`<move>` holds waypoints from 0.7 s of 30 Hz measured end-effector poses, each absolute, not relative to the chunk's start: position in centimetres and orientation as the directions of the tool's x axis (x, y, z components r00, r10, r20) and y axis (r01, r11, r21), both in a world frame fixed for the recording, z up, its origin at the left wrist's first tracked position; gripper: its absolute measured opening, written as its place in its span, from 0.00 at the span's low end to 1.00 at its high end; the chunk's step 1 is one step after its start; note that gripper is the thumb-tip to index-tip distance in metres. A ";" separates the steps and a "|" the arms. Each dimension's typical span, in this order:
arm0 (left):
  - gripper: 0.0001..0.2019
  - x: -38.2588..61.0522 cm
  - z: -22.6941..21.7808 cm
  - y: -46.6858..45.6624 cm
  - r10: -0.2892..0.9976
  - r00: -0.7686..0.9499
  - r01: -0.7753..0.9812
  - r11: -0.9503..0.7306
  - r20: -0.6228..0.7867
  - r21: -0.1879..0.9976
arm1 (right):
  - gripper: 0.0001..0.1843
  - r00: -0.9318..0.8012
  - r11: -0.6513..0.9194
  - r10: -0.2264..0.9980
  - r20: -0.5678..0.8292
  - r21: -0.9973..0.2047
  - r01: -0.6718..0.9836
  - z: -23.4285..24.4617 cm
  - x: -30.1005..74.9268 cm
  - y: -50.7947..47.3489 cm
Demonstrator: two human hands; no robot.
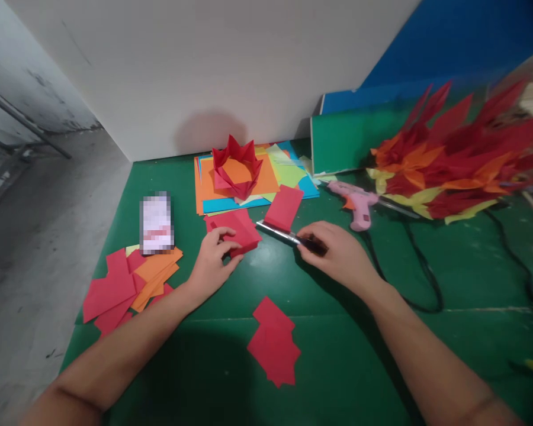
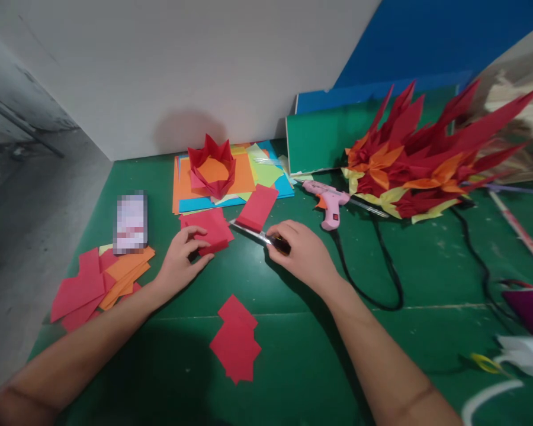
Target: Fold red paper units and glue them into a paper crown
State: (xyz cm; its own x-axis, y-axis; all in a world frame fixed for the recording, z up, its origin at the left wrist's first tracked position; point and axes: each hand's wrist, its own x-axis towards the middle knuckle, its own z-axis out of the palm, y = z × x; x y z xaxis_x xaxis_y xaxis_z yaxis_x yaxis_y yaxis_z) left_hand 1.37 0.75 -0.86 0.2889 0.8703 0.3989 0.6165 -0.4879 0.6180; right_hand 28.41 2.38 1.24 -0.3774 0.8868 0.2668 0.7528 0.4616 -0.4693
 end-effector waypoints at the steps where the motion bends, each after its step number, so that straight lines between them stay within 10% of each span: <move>1: 0.03 1.4 -0.8 0.8 0.870 0.296 0.625 -0.488 0.393 0.609 | 0.03 -0.384 0.477 0.878 0.284 -0.482 0.735 1.3 28.3 2.3; 21: 0.12 1.5 0.4 0.4 0.900 0.308 0.767 -0.427 0.308 0.480 | 0.16 -0.666 0.723 0.691 0.282 -0.298 0.624 0.9 28.4 2.2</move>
